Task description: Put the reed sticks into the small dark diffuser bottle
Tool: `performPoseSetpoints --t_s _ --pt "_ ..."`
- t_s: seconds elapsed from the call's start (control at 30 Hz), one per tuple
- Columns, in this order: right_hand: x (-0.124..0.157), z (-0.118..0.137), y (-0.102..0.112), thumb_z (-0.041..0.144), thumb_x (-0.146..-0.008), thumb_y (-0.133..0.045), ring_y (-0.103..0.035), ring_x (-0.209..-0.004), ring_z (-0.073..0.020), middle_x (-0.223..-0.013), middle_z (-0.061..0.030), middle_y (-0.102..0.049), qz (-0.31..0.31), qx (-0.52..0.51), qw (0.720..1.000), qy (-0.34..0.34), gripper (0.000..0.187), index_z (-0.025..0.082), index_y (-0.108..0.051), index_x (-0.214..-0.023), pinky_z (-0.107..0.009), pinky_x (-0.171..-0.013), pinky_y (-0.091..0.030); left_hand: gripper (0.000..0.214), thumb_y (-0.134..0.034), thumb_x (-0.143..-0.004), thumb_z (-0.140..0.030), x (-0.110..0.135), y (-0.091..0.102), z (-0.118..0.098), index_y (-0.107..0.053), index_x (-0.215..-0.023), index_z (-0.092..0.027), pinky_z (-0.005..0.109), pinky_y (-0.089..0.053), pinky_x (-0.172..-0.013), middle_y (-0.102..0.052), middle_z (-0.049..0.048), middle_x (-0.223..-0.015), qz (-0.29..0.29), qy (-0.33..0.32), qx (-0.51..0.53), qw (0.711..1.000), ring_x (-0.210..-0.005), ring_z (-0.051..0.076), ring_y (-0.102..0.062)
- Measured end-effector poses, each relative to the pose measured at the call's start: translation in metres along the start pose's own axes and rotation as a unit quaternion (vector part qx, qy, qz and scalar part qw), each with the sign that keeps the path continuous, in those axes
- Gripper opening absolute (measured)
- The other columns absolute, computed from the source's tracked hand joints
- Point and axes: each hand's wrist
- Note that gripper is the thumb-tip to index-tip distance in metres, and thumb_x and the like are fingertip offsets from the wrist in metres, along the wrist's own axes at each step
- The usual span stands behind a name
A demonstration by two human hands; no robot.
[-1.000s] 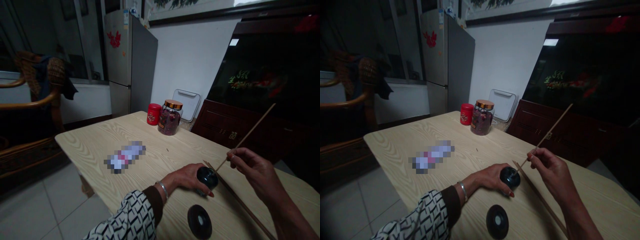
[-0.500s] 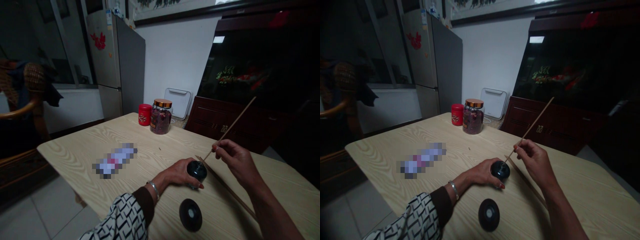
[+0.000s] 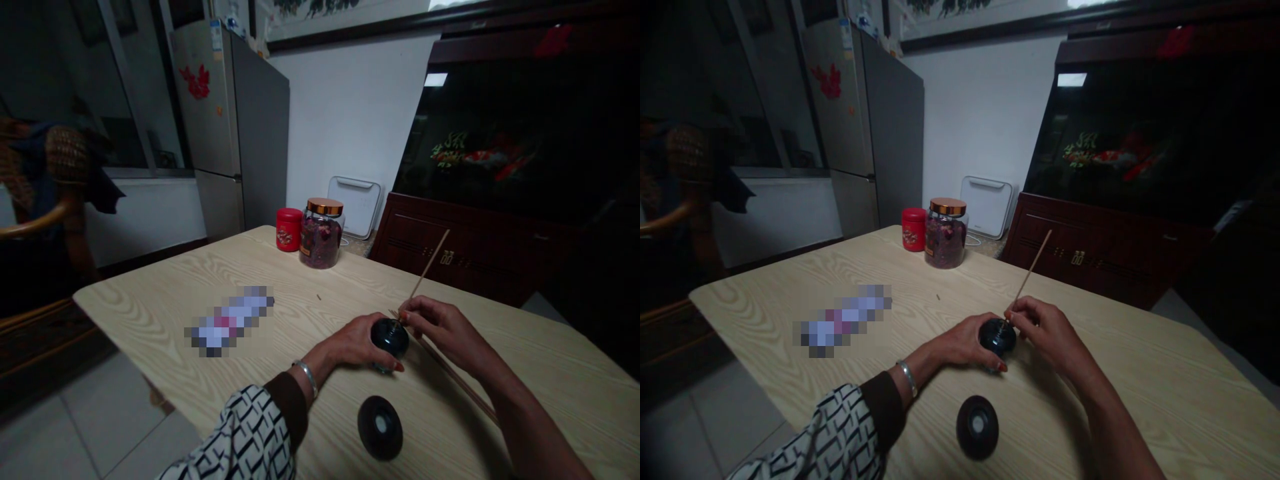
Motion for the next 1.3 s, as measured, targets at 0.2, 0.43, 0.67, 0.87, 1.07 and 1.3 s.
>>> performPoseSetpoints --t_s 0.2,0.43,0.67,0.87,1.07,1.3 --pt "0.008 -0.02 0.038 0.052 -0.092 -0.044 -0.064 -0.064 -0.0183 -0.085 -0.0069 -0.073 -0.007 0.113 0.992 -0.055 0.041 0.02 -0.07 -0.093 -0.031 -0.061 -0.049 0.073 -0.095 -0.05 -0.034 0.002 0.0 -0.006 -0.064 -0.112 -0.014 0.032 -0.051 -0.078 -0.069 0.0105 -0.104 0.005 0.014 -0.001 1.0 -0.092 0.022 -0.065" --pt "0.019 -0.091 0.043 0.024 -0.073 -0.065 -0.064 -0.073 -0.0214 -0.079 -0.0056 -0.072 0.034 0.352 0.919 -0.176 0.006 0.022 -0.071 -0.072 -0.029 -0.062 -0.04 0.072 -0.095 -0.048 -0.033 0.003 0.001 -0.011 -0.064 -0.111 -0.014 0.031 -0.051 -0.077 -0.069 0.01 -0.102 0.0 0.021 -0.016 1.0 -0.091 0.022 -0.064" --pt "0.019 -0.102 0.032 0.021 -0.072 -0.066 -0.062 -0.071 -0.0188 -0.079 -0.0048 -0.071 0.055 0.335 0.919 -0.199 0.003 0.021 -0.069 -0.071 -0.028 -0.061 -0.037 0.07 -0.095 -0.049 -0.032 0.003 0.001 -0.012 -0.064 -0.11 -0.014 0.03 -0.05 -0.077 -0.069 0.0085 -0.101 0.008 0.013 -0.01 1.0 -0.091 0.021 -0.064" --pt "0.019 -0.101 0.034 0.024 -0.072 -0.067 -0.062 -0.071 -0.018 -0.076 -0.0044 -0.071 0.061 0.3 0.929 -0.206 0.007 0.02 -0.067 -0.066 -0.026 -0.062 -0.038 0.073 -0.095 -0.048 -0.035 0.004 0.001 -0.014 -0.064 -0.111 -0.015 0.03 -0.05 -0.077 -0.069 0.008 -0.101 0.006 0.019 -0.02 1.0 -0.091 0.021 -0.064" --pt "0.019 -0.099 0.033 0.022 -0.07 -0.066 -0.063 -0.073 -0.0183 -0.078 -0.0039 -0.072 0.057 0.279 0.937 -0.203 0.003 0.021 -0.068 -0.07 -0.026 -0.063 -0.04 0.072 -0.094 -0.049 -0.035 0.004 0.001 -0.013 -0.065 -0.111 -0.014 0.031 -0.049 -0.077 -0.069 0.0094 -0.102 0.002 0.018 -0.021 1.0 -0.09 0.021 -0.063" --pt "0.02 -0.095 0.033 0.022 -0.071 -0.065 -0.062 -0.07 -0.0181 -0.072 -0.0034 -0.07 0.057 0.277 0.938 -0.201 0.006 0.021 -0.066 -0.064 -0.026 -0.061 -0.04 0.071 -0.094 -0.049 -0.032 0.004 0.001 -0.013 -0.065 -0.111 -0.014 0.03 -0.049 -0.077 -0.069 0.009 -0.101 0.005 0.018 -0.014 1.0 -0.089 0.02 -0.063"
Point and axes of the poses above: each hand's wrist, its own x-axis away from the middle knuckle, its own y-axis out of the back of the hand, z = x × y
